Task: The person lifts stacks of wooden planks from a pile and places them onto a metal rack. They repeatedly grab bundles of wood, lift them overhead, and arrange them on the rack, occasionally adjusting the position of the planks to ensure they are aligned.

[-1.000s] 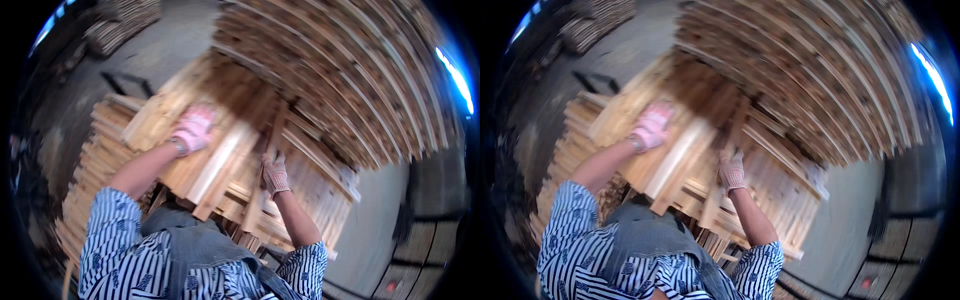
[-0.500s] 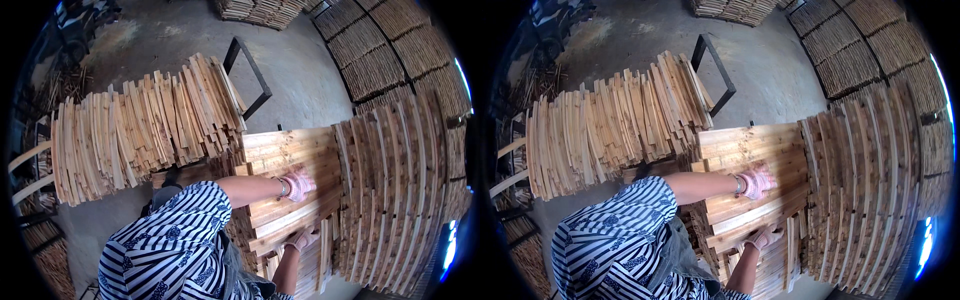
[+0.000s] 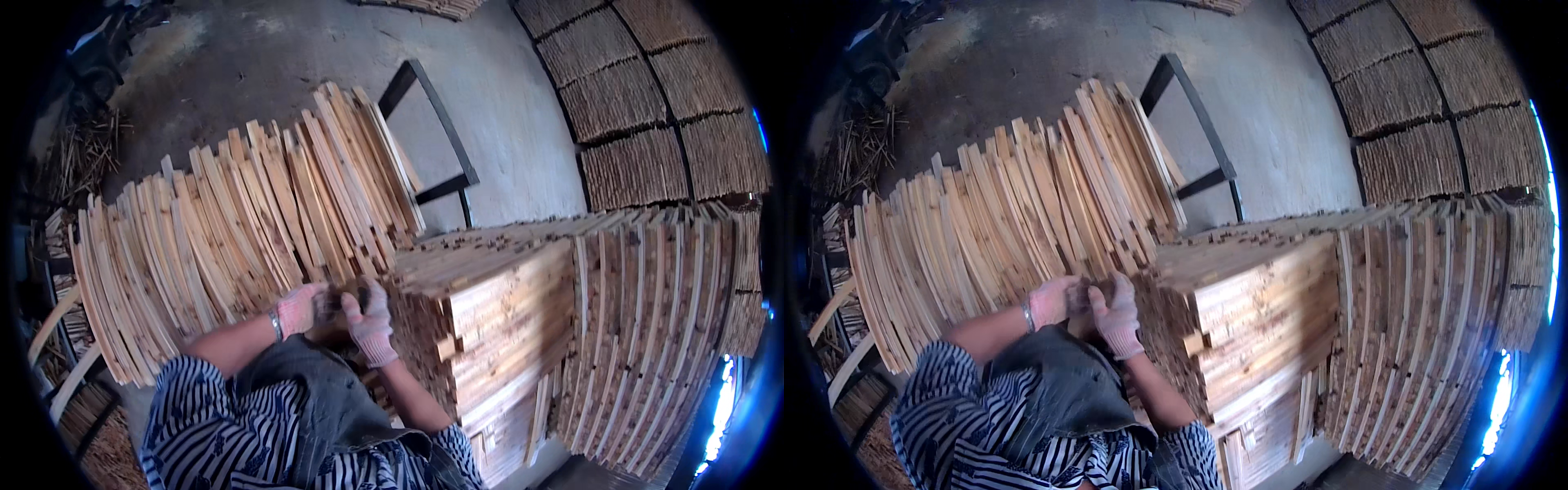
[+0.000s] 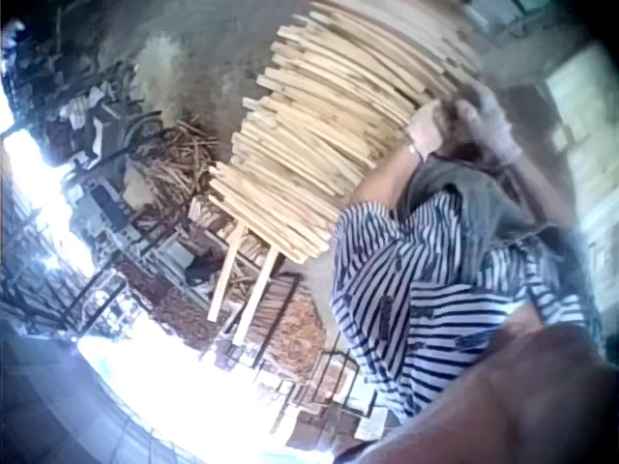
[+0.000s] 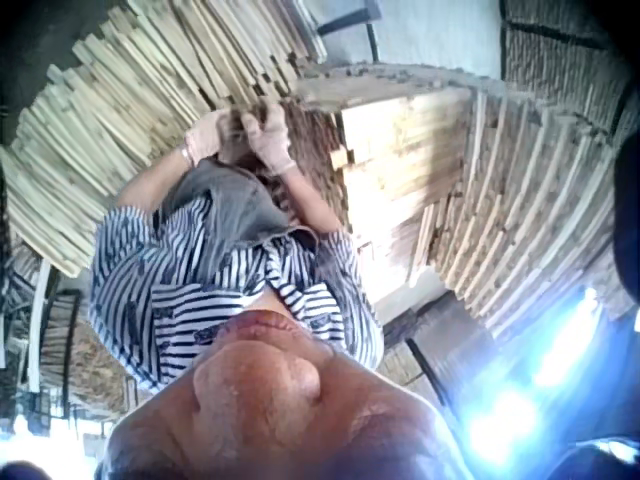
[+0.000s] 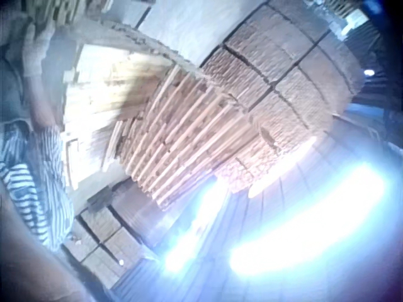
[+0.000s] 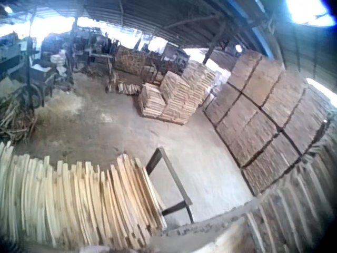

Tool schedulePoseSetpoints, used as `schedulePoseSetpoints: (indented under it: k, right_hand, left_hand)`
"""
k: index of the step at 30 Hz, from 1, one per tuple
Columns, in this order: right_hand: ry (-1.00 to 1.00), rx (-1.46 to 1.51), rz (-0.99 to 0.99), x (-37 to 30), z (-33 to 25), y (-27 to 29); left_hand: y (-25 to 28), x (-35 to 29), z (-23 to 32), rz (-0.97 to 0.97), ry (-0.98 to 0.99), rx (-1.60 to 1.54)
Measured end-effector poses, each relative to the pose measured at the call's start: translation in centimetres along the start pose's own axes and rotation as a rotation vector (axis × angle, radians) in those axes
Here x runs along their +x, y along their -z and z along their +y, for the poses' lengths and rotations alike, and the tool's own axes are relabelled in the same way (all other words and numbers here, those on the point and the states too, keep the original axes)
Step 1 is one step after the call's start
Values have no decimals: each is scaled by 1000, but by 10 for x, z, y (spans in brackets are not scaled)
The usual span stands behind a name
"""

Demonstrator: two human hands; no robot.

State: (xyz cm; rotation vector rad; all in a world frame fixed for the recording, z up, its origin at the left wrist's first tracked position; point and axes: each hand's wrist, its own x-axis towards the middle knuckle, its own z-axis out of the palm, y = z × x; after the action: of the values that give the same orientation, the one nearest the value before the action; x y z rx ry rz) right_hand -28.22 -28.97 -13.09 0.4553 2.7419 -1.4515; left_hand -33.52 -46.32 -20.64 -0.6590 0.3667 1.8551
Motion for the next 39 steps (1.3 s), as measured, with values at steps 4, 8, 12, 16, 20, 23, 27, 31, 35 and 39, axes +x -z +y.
schedulePoseSetpoints:
  k: [4, 8, 12, 16, 20, 23, 27, 31, 35, 39]
  right_hand:
    - [-200, -271, -150, 92, 88, -79]
    - [-241, -476, -80, 187, 95, -78]
    - [-203, -515, 36, 279, 135, -69]
    - [-333, -594, -63, 341, 171, -81]
    - [-207, -719, -30, 337, 178, -108]
    - [-163, -731, -3, 326, 181, -107]
    - [-63, -796, 13, 293, 147, -121]
    - [-276, -501, 71, 269, 144, -141]
    - [-479, -383, -21, 289, 144, -119]
    - [-521, -337, -178, 295, 153, -116]
  left_hand:
    - [50, -1, 18, 1, -200, 76]
    - [80, 10, 7, 160, -155, -133]
    - [106, 54, 0, 195, -101, -147]
    - [149, 119, 10, -8, -278, -164]
    - [124, 184, 67, 145, -385, -38]
    - [87, 216, 109, 229, -393, 79]
    - [55, 238, 142, 405, -360, 149]
    - [44, 245, 159, 356, -434, 245]
    - [15, 245, 164, 561, -384, 441]
    - [15, 259, 157, 693, -508, 370]
